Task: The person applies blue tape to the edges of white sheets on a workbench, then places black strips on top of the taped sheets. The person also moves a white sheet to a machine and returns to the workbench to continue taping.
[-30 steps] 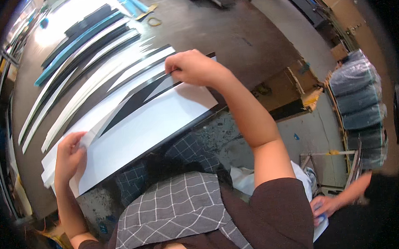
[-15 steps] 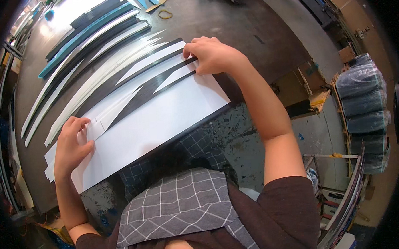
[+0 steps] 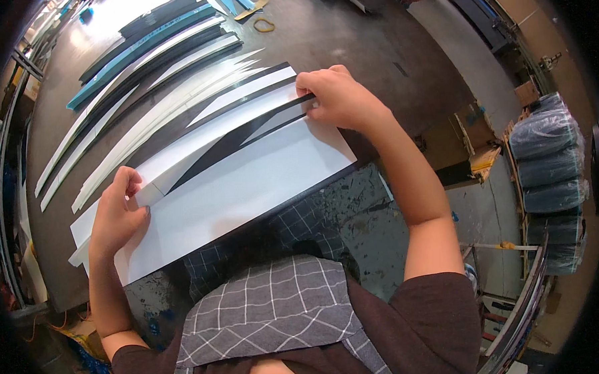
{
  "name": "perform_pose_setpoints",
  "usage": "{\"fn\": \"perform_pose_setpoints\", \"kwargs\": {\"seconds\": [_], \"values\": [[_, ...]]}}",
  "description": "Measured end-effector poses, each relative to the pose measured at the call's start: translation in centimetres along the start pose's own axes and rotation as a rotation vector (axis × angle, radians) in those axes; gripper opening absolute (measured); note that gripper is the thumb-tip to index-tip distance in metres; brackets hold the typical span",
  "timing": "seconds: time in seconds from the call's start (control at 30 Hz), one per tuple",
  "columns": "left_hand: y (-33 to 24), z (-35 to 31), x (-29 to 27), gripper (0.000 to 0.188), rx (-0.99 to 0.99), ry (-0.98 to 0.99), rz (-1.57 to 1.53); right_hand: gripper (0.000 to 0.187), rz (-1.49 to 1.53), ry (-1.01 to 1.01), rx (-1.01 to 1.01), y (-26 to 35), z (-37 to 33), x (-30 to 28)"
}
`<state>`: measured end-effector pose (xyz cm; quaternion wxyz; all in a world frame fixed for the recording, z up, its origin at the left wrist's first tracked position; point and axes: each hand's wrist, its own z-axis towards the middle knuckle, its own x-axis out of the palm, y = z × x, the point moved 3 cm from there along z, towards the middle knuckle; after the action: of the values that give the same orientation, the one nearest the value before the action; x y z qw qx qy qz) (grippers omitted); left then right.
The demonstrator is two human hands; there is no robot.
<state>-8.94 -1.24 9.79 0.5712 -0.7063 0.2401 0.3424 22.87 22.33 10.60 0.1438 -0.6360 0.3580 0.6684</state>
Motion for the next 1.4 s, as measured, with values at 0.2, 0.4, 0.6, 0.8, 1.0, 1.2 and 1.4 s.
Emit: {"fn": "perform_pose_setpoints", "kwargs": {"seconds": [0.2,0.4,0.6,0.8,1.0,1.2,1.4], "values": [[-0.9,-1.1,0.9,0.022,0.191,-0.11,0.123,0.055,0.252,-0.575,0.059,-4.8,-3.2,1.2],[-0.7,-1.9,1.5,0.022,0.165,-0.168,0.163,0.072,0.933,-0.608,0.152,-5.1,-3.1,4.6],[-0.9,-1.8,2.0,0.025,0.172,-0.21,0.164,0.064,0.905,-0.582,0.108,-5.2,-3.3,4.5],[-1.5,-2.7,2.1,0.026,0.248,-0.292,0.197,0.062,0.793,-0.657,0.078,-3.3,-3.7,4.2],[-1.9,-3.0,2.2,0.025,0.213,-0.307,0.179,0.06,0.77,-0.668,0.058,-1.7,-4.2,5.1],[-1.9,-3.8,2.2,0.023,0.234,-0.341,0.191,0.032,0.607,-0.55,-0.032,-1.2,-4.0,5.3],[-0.7,-3.4,1.5,0.029,0.176,-0.356,0.225,0.02,0.708,-0.549,0.06,-1.8,-4.5,4.7]]}}
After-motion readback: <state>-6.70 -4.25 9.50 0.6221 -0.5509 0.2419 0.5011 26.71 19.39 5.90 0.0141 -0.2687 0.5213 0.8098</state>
